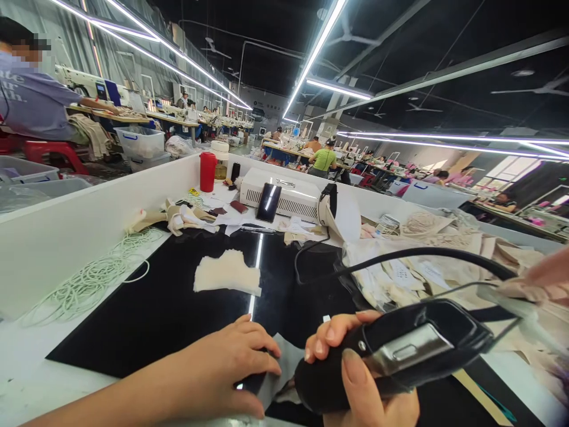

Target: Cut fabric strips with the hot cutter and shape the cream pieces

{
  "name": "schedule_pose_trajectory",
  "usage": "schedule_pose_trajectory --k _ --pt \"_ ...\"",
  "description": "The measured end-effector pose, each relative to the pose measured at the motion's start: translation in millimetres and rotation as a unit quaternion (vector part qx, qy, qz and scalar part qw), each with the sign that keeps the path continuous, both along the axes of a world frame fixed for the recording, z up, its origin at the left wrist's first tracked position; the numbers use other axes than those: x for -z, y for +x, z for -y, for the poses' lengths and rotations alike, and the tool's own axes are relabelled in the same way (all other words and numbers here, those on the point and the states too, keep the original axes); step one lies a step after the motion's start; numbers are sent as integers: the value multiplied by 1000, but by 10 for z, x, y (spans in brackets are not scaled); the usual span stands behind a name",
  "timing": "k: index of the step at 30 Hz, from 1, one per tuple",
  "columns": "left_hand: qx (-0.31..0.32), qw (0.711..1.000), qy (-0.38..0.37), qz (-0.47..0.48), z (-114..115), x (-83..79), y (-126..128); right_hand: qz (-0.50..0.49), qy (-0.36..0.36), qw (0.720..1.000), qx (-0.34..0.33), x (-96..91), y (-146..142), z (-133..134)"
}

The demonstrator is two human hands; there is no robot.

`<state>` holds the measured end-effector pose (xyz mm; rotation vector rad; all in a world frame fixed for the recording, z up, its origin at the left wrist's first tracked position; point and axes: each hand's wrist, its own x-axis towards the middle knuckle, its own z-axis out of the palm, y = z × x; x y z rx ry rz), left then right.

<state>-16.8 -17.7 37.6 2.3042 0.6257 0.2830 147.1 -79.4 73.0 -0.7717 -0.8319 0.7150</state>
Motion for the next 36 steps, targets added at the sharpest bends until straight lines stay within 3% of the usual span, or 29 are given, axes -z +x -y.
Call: schedule_pose_trajectory --k 17,26,36 --pt "1 1000 15 -3 -40 53 -5 7 1 1000 -16 32 -70 11" --pt "10 997 69 25 -91 118 53 22 -1 995 93 -25 408 -216" --pt "30 994 105 -10 -165 161 271 40 -3 992 118 95 437 -319"
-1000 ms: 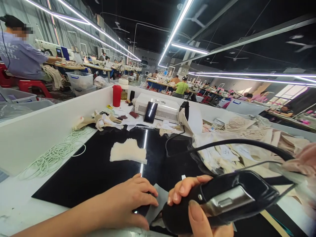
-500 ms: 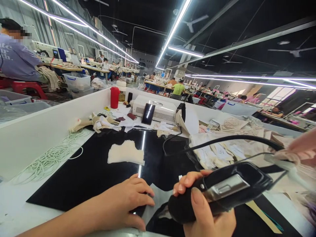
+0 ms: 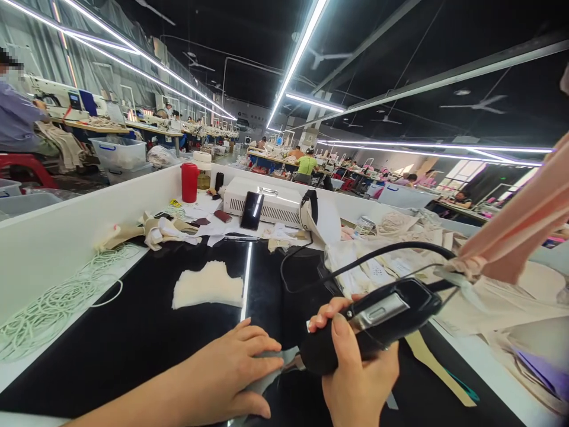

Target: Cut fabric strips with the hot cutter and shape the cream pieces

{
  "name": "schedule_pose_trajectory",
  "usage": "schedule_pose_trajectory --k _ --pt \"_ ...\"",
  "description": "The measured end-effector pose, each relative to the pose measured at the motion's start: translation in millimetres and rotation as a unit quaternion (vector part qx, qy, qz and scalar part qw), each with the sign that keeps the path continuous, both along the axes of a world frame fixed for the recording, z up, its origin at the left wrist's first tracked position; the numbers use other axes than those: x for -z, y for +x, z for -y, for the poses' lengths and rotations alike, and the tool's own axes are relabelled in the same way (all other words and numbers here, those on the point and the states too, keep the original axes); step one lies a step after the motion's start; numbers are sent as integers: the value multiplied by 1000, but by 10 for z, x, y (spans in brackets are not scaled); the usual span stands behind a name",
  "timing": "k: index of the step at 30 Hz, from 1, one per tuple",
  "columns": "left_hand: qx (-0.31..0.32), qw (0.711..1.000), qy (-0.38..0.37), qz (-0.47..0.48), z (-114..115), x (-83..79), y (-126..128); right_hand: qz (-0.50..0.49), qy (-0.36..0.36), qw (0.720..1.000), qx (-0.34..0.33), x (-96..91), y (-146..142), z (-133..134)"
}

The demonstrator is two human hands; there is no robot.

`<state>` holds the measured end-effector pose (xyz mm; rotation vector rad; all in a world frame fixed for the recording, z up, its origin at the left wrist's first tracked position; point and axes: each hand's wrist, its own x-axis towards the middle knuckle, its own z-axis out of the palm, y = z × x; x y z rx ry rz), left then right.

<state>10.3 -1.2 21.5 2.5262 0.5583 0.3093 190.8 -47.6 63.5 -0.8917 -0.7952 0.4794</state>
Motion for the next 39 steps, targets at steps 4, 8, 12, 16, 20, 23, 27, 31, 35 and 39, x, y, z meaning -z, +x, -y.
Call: schedule_pose_trajectory --k 4,8,12,16,20,23,27,31,35,39 --pt "-2 1000 0 2 5 -14 4 -1 2 1000 3 6 15 0" --pt "-2 1000 -7 -15 8 -40 8 2 4 1000 1 21 4 -12" --pt "-3 1000 -7 -14 -3 -19 -1 2 5 1000 -3 27 13 -25" --pt "-2 1000 -17 0 -15 22 -16 -5 12 1000 9 -14 95 -48" --pt "-4 1000 -18 -12 -16 20 -13 -6 22 1000 20 -37 154 -67" --pt "-4 1000 -20 -4 -15 12 -7 1 21 1000 23 -20 163 -74" --pt "-5 999 -33 1 -12 14 -17 10 26 999 20 -1 174 -73" --pt "-5 999 -40 17 -15 28 -24 17 24 999 31 -16 182 -68" --pt "-6 999 -45 25 -21 16 -6 19 16 999 37 -21 183 -78" --pt "-15 998 -61 23 -12 -35 -14 14 9 999 38 -9 202 -101"
